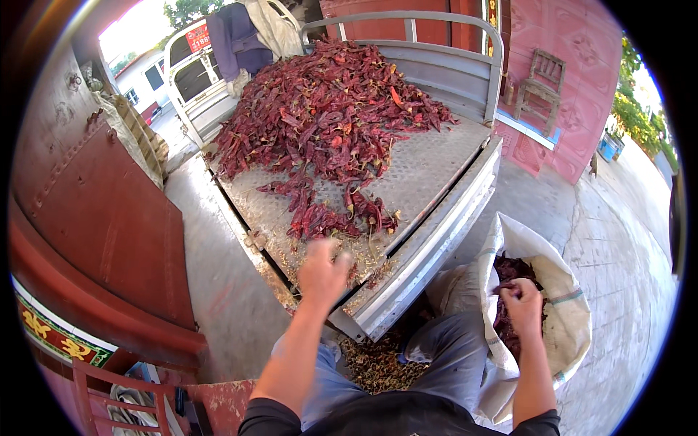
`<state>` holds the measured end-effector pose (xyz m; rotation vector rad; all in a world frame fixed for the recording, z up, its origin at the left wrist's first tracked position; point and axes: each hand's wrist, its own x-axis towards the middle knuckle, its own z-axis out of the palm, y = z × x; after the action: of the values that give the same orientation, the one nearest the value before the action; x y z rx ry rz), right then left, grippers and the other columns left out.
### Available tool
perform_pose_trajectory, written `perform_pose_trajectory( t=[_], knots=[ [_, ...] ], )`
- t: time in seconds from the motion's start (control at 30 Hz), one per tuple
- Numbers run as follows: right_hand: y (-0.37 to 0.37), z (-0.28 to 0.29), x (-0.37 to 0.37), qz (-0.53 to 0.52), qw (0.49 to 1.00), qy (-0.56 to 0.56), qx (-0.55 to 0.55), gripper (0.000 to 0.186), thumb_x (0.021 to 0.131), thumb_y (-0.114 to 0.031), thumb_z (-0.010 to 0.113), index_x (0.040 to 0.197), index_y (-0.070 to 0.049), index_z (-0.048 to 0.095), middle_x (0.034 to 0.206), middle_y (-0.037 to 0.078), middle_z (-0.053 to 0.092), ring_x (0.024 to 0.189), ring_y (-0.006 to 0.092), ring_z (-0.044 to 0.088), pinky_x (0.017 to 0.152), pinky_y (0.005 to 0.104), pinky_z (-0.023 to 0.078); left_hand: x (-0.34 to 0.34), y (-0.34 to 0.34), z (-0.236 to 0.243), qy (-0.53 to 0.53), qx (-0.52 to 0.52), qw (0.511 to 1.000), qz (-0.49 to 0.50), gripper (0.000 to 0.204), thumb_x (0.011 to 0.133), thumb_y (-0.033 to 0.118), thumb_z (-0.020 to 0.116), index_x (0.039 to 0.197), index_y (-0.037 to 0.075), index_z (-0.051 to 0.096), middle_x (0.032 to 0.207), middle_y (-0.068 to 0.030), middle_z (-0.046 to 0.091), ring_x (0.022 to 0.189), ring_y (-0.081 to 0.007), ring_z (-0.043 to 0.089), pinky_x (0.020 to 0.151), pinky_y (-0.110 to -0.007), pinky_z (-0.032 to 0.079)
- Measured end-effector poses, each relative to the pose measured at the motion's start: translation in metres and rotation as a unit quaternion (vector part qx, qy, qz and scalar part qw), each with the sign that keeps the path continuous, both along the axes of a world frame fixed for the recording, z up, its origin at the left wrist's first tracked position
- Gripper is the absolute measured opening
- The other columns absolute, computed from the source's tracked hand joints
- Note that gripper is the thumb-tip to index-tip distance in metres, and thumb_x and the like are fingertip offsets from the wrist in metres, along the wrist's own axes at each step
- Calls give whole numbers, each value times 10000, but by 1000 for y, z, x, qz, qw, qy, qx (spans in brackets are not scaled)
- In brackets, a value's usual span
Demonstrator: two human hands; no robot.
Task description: The person sits on the tailgate of a truck and processes dried red chilies by hand. They pick up chilies from a large pile on the truck bed, remove the stems, and place the chilies into a white sack positioned on the ground. The seeds and stems fall onto the person's lap and the truck bed during the process.
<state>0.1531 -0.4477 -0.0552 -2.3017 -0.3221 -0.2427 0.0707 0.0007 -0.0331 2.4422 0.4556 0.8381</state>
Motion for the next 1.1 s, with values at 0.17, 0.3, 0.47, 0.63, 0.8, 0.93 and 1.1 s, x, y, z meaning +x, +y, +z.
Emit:
perform_pose_trajectory(
  t=[0.17, 0.3, 0.47, 0.63, 0.8, 0.93, 1.1],
  knots=[
    [-43, -2, -2, -78, 993, -37, -81, 324, 852, -67, 734, 1164, 20, 717, 908, 115, 711, 810, 183, 681, 758, 333, 559, 8, 56, 8, 173, 17, 982, 77, 421, 926, 247, 713, 1321, 120, 640, 1279, -147, 655, 1166, -344, 644, 1007, -454, 515],
    [-5, 0, -15, -24, 988, 75, 130, 310, 890, -91, 712, 1173, 37, 711, 947, 114, 727, 828, 173, 694, 762, 319, 562, -6, 61, 8, 168, -22, 985, 44, 387, 908, 221, 724, 1278, 120, 675, 1206, -145, 693, 1105, -333, 670, 964, -453, 530],
    [95, 18, -37, 159, 934, 236, 216, 302, 949, -144, 685, 1176, 54, 709, 994, 120, 735, 851, 178, 719, 758, 305, 565, -42, 33, 14, 64, -52, 996, 11, 345, 841, 143, 779, 1167, 47, 717, 1032, -133, 730, 904, -251, 715, 810, -362, 562],
    [207, 31, -41, 269, 848, 379, 256, 354, 1002, -227, 660, 1207, 59, 695, 1071, 123, 738, 903, 187, 737, 761, 305, 564, -70, 3, 20, -13, -59, 998, -12, 311, 845, 84, 767, 1146, 27, 712, 1053, -146, 729, 928, -270, 720, 828, -367, 564],
    [281, 28, -41, 231, 754, 510, 344, 392, 1050, -361, 631, 1246, -21, 643, 1147, 92, 719, 968, 178, 719, 755, 323, 551, -80, -23, 13, -71, 7, 995, -74, 284, 838, 40, 764, 1115, 48, 702, 1052, -161, 718, 921, -349, 713, 812, -412, 577],
    [295, 34, -37, 225, 738, 538, 340, 293, 1050, -356, 648, 1175, -92, 655, 1065, 42, 727, 893, 139, 708, 701, 320, 553, -79, -26, -1, -42, 16, 995, -93, 307, 812, 31, 775, 1111, 37, 707, 1056, -155, 729, 985, -358, 709, 878, -425, 562],
    [286, 20, -33, 236, 754, 487, 373, 212, 1025, -270, 680, 1147, -97, 673, 1012, 21, 735, 831, 126, 704, 685, 296, 566, -78, -22, 10, -57, -40, 987, -143, 308, 827, 47, 778, 1128, 38, 712, 1030, -149, 723, 959, -357, 700, 856, -433, 558]
  ],
)
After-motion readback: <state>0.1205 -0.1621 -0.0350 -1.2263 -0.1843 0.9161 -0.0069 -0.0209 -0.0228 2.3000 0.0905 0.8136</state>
